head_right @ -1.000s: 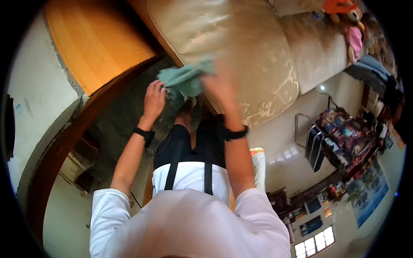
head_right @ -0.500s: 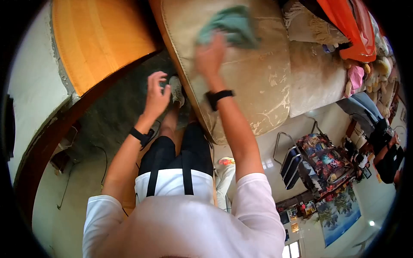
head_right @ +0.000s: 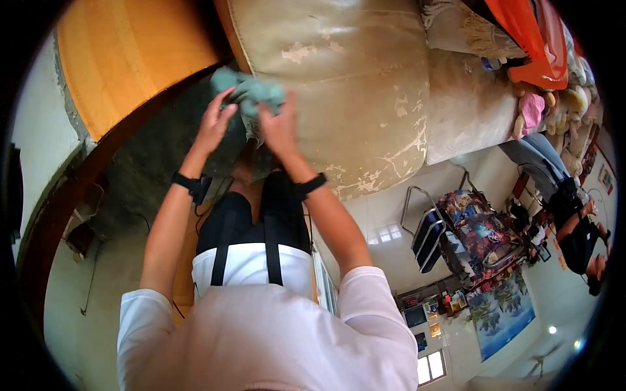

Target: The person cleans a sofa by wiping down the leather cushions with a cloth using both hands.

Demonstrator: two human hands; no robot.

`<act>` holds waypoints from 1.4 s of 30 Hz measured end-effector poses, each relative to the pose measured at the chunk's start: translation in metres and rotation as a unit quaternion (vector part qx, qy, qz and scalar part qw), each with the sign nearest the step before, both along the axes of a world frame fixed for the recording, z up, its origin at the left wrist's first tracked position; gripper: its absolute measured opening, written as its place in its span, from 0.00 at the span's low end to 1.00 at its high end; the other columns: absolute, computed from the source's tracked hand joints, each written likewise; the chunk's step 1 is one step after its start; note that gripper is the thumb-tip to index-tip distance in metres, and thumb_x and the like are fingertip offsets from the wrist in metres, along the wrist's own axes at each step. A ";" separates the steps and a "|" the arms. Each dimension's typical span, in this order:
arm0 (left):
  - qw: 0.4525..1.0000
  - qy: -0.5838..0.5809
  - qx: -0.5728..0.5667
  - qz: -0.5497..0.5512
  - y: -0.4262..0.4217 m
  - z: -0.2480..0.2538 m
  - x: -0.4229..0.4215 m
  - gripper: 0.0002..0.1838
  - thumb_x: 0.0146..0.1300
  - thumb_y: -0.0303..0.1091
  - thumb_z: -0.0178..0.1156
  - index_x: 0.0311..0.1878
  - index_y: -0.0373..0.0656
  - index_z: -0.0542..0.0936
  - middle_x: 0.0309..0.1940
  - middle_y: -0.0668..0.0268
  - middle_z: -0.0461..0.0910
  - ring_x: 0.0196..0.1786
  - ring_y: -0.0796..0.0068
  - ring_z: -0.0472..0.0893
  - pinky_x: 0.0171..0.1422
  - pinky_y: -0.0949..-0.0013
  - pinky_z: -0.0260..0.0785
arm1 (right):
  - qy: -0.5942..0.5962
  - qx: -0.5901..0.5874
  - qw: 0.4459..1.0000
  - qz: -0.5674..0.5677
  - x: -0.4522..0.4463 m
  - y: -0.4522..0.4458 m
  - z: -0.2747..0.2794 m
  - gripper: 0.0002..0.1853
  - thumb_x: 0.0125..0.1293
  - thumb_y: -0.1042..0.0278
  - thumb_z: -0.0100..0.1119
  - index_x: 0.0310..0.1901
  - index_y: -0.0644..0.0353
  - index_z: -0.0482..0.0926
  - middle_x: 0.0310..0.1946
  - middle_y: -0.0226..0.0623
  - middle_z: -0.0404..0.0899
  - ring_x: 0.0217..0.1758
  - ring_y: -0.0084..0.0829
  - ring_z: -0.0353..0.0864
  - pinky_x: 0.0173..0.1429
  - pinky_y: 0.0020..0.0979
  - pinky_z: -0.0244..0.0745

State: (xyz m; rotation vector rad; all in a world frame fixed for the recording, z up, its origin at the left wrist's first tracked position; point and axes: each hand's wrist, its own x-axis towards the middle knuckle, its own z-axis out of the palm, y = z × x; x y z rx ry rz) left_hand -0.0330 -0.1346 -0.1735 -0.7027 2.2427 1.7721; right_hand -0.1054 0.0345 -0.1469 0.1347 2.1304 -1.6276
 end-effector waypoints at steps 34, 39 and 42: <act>0.929 0.204 -0.299 -0.078 0.017 -0.015 -0.150 0.29 0.62 0.25 0.60 0.68 0.49 0.74 0.59 0.53 0.74 0.63 0.48 0.73 0.68 0.54 0.67 | 0.405 0.239 0.838 0.277 -0.200 0.060 -0.072 0.26 0.50 0.68 0.66 0.55 0.52 0.81 0.62 0.41 0.74 0.62 0.46 0.73 0.64 0.47 0.67; 0.934 0.192 -0.257 -0.160 0.020 -0.023 -0.169 0.24 0.60 0.30 0.63 0.62 0.45 0.79 0.60 0.46 0.75 0.64 0.47 0.72 0.67 0.55 0.67 | 0.407 0.262 0.817 0.313 -0.159 0.068 -0.095 0.26 0.44 0.63 0.70 0.51 0.51 0.82 0.59 0.32 0.76 0.64 0.39 0.71 0.64 0.53 0.61; 0.910 0.228 -0.278 -0.209 0.045 -0.056 -0.123 0.25 0.59 0.25 0.64 0.62 0.51 0.80 0.56 0.57 0.75 0.57 0.50 0.73 0.63 0.56 0.70 | 0.327 0.234 0.832 0.382 -0.093 0.083 -0.070 0.27 0.43 0.64 0.71 0.51 0.51 0.81 0.61 0.35 0.73 0.67 0.40 0.68 0.66 0.52 0.59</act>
